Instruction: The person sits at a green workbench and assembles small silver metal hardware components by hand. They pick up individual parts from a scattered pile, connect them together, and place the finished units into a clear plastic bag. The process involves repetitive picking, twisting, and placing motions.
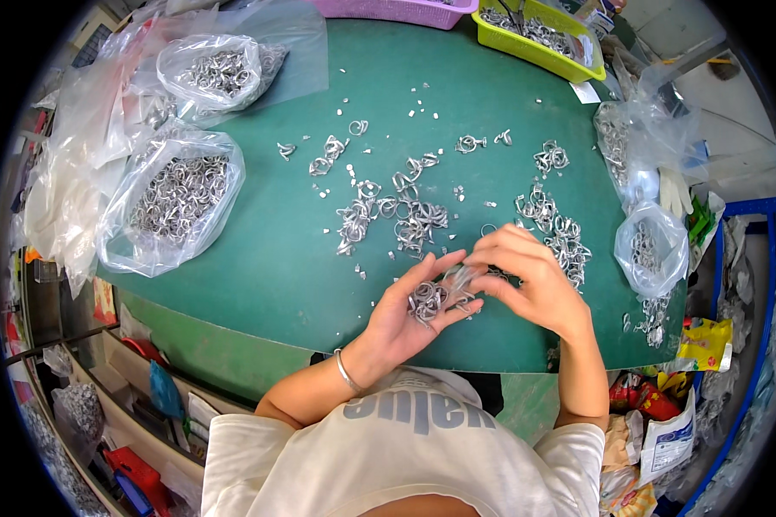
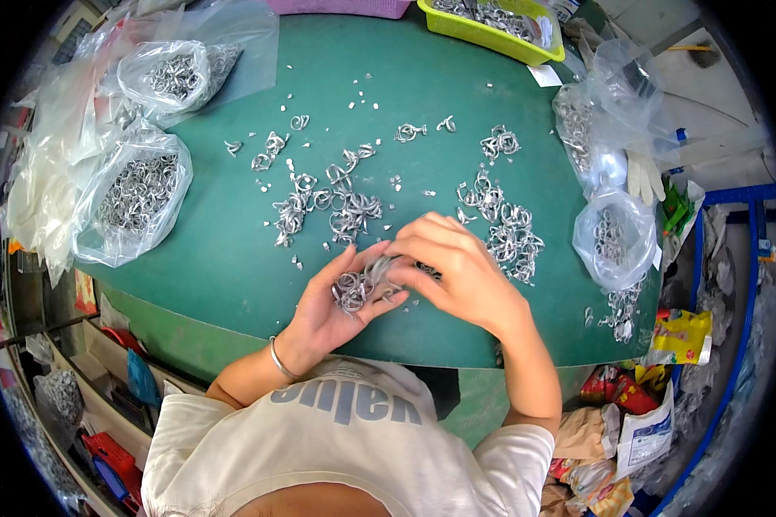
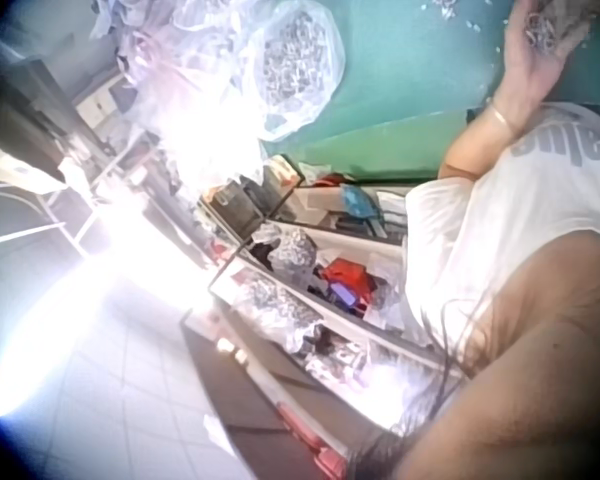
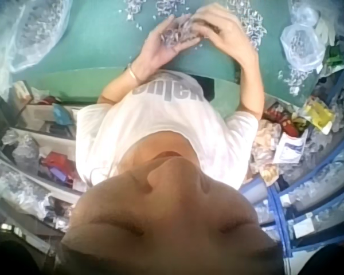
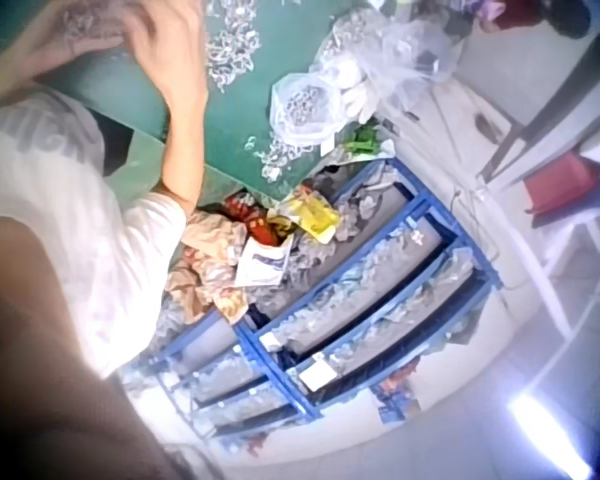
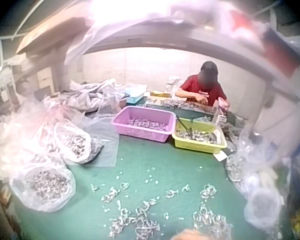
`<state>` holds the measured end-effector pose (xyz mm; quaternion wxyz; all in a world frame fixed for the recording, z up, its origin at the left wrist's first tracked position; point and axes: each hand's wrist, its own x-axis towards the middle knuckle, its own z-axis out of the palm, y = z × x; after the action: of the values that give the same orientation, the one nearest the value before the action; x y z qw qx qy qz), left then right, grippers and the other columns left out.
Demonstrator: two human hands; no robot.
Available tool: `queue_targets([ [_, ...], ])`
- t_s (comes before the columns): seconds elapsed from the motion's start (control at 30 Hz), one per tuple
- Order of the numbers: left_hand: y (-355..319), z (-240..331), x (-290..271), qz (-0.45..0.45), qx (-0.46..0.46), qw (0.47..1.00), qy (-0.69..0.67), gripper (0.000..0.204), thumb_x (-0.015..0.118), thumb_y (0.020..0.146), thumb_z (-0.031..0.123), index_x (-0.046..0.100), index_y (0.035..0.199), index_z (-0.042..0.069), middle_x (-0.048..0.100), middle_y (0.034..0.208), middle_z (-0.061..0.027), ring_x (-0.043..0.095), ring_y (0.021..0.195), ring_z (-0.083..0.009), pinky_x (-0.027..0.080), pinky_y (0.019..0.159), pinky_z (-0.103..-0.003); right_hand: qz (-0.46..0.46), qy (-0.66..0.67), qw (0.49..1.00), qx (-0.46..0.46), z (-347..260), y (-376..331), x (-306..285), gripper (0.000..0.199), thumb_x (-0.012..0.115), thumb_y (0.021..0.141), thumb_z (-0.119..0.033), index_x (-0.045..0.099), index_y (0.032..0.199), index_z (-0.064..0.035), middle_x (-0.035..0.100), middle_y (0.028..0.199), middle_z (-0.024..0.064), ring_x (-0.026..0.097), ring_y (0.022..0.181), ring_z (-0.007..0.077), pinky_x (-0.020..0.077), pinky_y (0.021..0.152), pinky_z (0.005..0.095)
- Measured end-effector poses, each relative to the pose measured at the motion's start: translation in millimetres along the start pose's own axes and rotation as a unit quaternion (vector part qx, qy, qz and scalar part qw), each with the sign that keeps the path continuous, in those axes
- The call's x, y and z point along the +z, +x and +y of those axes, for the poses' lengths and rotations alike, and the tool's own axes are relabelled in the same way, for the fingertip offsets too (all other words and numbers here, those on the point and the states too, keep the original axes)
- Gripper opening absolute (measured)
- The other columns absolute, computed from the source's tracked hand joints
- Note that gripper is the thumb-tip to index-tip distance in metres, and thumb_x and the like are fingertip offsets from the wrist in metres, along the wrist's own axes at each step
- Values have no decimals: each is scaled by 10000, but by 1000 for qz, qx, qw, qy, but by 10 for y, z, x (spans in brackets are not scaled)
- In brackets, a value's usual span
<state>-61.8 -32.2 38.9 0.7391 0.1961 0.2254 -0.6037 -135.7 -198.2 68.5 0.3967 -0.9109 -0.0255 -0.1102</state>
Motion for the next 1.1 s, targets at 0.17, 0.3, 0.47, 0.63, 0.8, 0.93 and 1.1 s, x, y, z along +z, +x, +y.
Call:
queue_targets([
  [0.17, 123, 1, -447, -186, -79, 977, -66, 306, 493, 909, 221, 545, 1064, -38, 547, 957, -134, 556, 790, -199, 524, 727, -317, 142, -89, 974, 151, 544, 332, -108, 201, 661, 744, -84, 621, 925, -8, 594, 884, 132, 557, 841, 298, 451, 752, 359],
  [0.3, 125, -34, -388, -143, -60, 988, -20, 267, 486, 902, 201, 568, 986, -39, 523, 956, -137, 544, 818, -221, 538, 775, -346, 220, -292, 929, 59, 1233, 620, -59, 187, 659, 740, -78, 622, 912, -13, 599, 902, 132, 557, 867, 308, 457, 743, 362],
  [0.47, 78, 14, -345, -68, -23, 997, 0, 282, 495, 899, 177, 555, 1061, -46, 552, 1143, -199, 572, 1018, -271, 511, 842, -349, 97, -65, 973, 201, 1028, 611, -126, 176, 654, 768, -93, 631, 927, -22, 622, 857, 95, 580, 737, 224, 459, 687, 305],
  [0.63, 19, 9, -138, -40, 7, 999, -15, 286, 501, 901, 175, 530, 1115, -12, 543, 1169, -172, 549, 1060, -256, 525, 795, -321, -92, 163, 976, 110, 213, 296, -143, 176, 652, 792, -131, 632, 928, -21, 624, 846, 32, 519, 677, 88, 415, 603, 243],
  [0.8, 136, -8, -480, -132, -64, 988, -51, 202, 519, 890, 156, 551, 1035, 20, 541, 988, -114, 539, 894, -220, 517, 613, -257, -27, -65, 983, 171, 400, -53, -218, 210, 667, 730, -66, 620, 932, -31, 585, 840, 87, 528, 798, 232, 403, 764, 335],
  [0.93, 79, -19, -458, -66, -58, 996, -2, 171, 522, 885, 141, 548, 1002, 20, 545, 967, -109, 536, 865, -218, 505, 559, -238, -36, -146, 981, 119, 268, -276, -119, 240, 672, 710, -41, 605, 940, -38, 563, 934, 88, 494, 890, 273, 367, 834, 368],
  [1.1, 40, -43, -357, -32, -46, 997, 52, 165, 521, 882, 131, 535, 1003, 20, 537, 962, -103, 524, 833, -211, 500, 549, -229, 6, -52, 983, 176, 323, -398, -33, 171, 680, 728, -70, 620, 881, -23, 576, 814, 74, 526, 732, 203, 416, 704, 306],
])
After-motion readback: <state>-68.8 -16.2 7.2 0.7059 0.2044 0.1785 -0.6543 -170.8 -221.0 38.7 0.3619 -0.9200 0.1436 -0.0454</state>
